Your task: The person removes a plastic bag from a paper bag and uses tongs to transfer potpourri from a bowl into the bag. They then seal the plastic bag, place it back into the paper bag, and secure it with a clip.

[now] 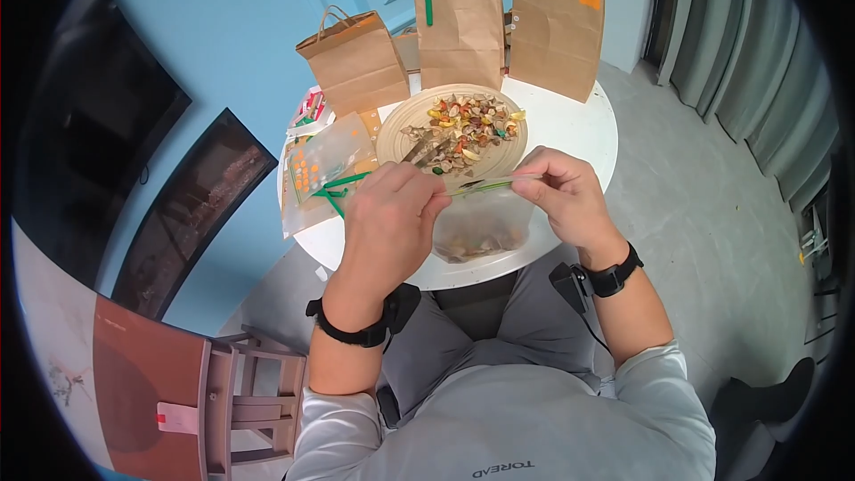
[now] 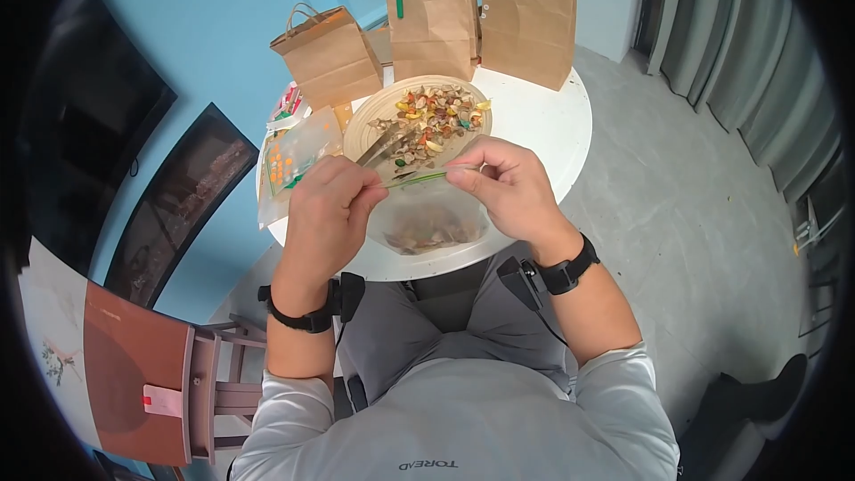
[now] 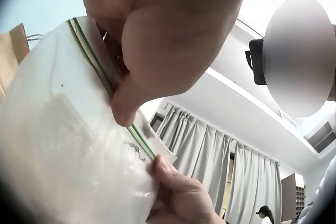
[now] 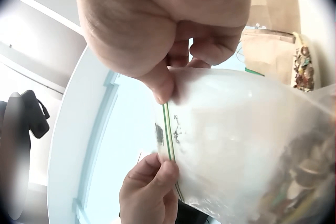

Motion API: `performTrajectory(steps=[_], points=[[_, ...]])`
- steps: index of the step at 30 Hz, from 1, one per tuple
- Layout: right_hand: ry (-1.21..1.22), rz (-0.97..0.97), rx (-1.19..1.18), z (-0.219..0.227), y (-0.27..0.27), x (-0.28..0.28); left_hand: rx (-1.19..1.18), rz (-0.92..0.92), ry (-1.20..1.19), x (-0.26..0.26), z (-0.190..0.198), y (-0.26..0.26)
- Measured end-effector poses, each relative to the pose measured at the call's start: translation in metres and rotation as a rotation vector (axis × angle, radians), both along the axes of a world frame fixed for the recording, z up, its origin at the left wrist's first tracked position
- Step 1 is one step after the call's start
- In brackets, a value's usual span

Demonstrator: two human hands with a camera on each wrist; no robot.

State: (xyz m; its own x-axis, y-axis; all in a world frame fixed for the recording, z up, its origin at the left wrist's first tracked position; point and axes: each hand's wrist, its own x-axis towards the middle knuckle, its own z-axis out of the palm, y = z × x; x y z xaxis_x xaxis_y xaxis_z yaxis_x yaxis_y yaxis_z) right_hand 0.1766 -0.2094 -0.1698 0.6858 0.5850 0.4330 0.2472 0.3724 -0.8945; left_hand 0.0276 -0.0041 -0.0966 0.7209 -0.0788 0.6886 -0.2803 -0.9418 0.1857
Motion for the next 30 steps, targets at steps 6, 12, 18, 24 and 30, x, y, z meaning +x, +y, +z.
performTrajectory(steps=[6, 12, 18, 24, 30], points=[[0.041, 0.058, 0.059, 0.0, 0.0, 0.003, -0.129, -0.039, 0.09, -0.009, 0.0, 0.011], [0.063, 0.073, -0.004, 0.002, -0.006, 0.008, -0.068, -0.004, 0.056, -0.017, -0.006, 0.022], [0.05, 0.033, -0.019, 0.007, -0.01, 0.013, -0.31, 0.042, 0.093, -0.023, -0.009, 0.033], [0.138, 0.067, -0.096, 0.009, -0.014, 0.019, -0.249, 0.112, -0.04, -0.021, -0.022, 0.034], [0.179, 0.04, -0.096, 0.004, -0.014, 0.024, -0.709, -0.005, -0.006, -0.018, -0.042, 0.046]])
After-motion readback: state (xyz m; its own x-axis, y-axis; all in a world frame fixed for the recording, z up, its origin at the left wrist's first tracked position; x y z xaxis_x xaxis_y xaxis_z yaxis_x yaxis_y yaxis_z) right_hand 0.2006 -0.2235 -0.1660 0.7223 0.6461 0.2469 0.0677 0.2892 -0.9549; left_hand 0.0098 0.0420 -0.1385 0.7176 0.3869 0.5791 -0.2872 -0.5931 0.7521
